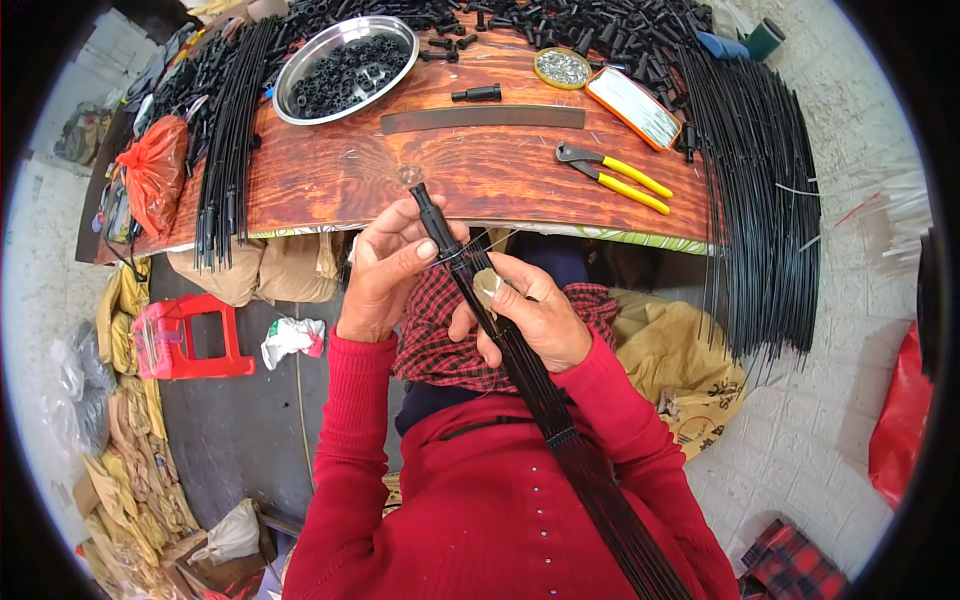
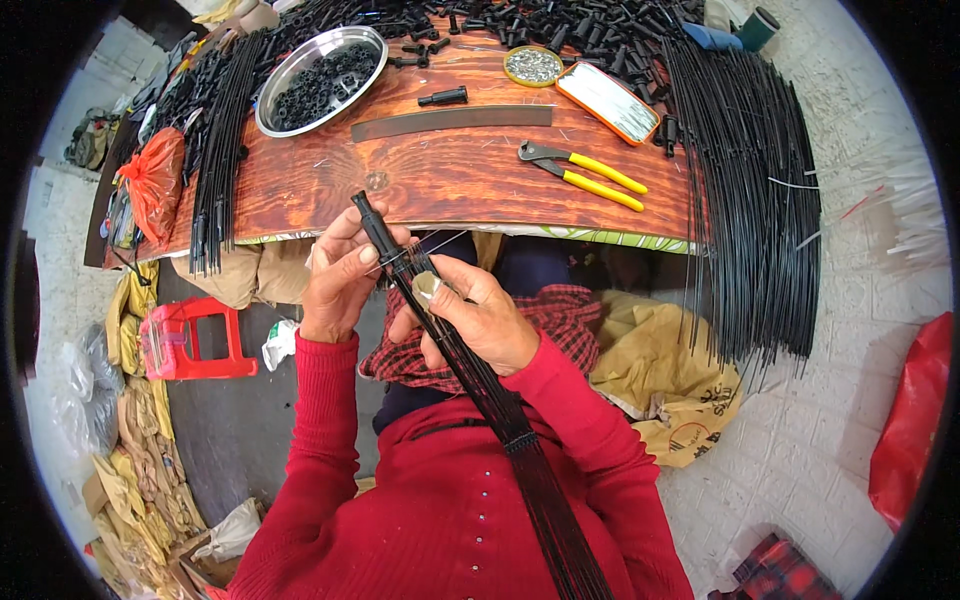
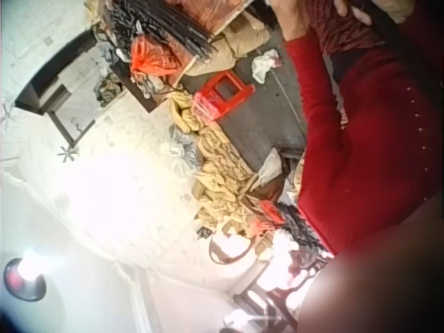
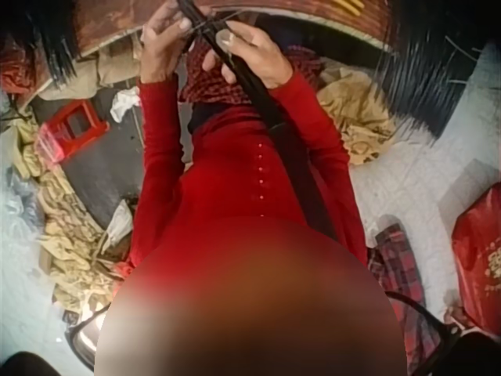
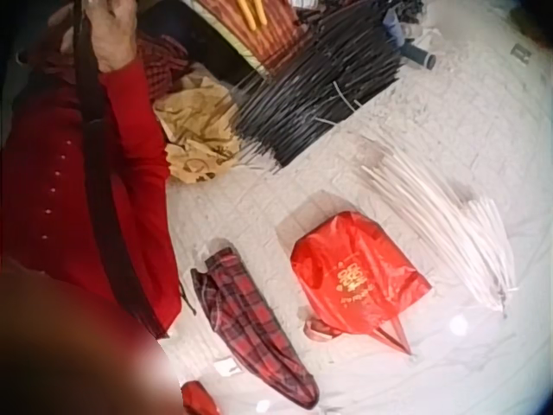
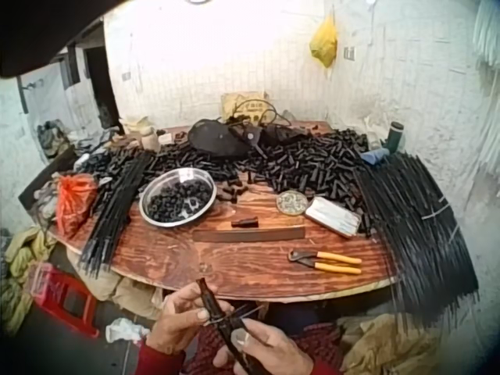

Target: Assembling a bundle of black rods into a circular head component and securing them using hand tools.

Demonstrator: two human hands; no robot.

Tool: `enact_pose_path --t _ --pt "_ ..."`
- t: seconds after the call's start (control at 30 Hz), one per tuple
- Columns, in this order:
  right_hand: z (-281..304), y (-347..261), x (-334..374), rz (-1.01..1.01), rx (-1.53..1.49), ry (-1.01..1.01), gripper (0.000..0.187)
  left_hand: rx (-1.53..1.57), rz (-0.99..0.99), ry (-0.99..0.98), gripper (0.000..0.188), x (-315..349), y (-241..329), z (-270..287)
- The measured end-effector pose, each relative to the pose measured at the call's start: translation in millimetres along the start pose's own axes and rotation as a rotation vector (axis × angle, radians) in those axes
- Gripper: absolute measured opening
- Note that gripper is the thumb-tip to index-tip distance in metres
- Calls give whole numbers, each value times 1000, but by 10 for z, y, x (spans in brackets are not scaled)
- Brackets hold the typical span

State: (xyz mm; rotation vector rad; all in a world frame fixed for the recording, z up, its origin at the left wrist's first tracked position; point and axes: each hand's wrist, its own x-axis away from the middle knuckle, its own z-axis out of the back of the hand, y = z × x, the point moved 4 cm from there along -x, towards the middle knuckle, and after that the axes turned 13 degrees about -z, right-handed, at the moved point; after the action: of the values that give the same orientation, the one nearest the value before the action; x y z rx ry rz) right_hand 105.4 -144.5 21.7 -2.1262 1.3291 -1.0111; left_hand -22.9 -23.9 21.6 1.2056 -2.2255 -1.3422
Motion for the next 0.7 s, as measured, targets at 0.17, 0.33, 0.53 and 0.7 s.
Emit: enact_pose_path --t 0.17,0.33,0.53,0.7 --pt "-11 -10 19 -23 4 2 48 -100 -64 27 54 44 97 -60" --pt "-16 -32 16 6 46 -3 40 -125 -60 -13 72 74 181 -125" --pt "-33 -34 2 8 42 -17 40 -210 -41 65 85 95 237 -236" --pt "-40 -33 5 5 41 -13 40 -207 -66 82 85 95 246 -257"
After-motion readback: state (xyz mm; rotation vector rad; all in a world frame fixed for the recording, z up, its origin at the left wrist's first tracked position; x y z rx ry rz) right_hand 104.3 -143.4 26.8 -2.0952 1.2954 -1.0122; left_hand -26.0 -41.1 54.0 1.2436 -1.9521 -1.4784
